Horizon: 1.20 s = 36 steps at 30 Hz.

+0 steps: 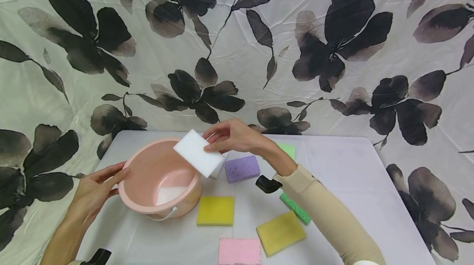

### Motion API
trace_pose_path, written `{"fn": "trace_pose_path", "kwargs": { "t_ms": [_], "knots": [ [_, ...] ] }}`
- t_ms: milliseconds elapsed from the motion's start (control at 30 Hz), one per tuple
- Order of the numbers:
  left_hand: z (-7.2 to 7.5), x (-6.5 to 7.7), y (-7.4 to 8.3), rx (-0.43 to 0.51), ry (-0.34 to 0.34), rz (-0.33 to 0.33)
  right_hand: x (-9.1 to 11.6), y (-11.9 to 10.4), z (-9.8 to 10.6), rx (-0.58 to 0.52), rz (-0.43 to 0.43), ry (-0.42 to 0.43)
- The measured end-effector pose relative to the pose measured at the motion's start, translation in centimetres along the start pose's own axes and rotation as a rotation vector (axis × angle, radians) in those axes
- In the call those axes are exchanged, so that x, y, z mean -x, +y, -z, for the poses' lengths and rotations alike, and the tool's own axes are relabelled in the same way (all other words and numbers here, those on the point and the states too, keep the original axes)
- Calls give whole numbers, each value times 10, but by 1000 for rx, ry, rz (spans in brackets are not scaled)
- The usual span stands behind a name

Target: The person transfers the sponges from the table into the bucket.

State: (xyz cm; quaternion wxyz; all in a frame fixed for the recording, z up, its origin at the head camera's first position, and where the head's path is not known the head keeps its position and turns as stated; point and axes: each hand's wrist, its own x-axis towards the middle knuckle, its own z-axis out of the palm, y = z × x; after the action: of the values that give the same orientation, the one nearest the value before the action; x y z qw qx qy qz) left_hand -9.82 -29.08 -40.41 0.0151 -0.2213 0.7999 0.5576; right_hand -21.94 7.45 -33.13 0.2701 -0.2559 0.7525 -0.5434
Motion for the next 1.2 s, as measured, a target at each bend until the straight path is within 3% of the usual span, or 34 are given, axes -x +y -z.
{"fn": "trace_pose_path", "kwargs": {
  "t_ms": [567, 1033, 1200],
  "knots": [
    [2, 1, -1, -15, 5, -1, -55, -14, -42, 105, 86, -102],
    [2, 2, 0, -14, 8, -16, -86, -8, -85, 523, 156, -137],
    [1, 2, 1, -14, 7, -8, -93, -2, -104, 616, 170, -165]
  ]
}}
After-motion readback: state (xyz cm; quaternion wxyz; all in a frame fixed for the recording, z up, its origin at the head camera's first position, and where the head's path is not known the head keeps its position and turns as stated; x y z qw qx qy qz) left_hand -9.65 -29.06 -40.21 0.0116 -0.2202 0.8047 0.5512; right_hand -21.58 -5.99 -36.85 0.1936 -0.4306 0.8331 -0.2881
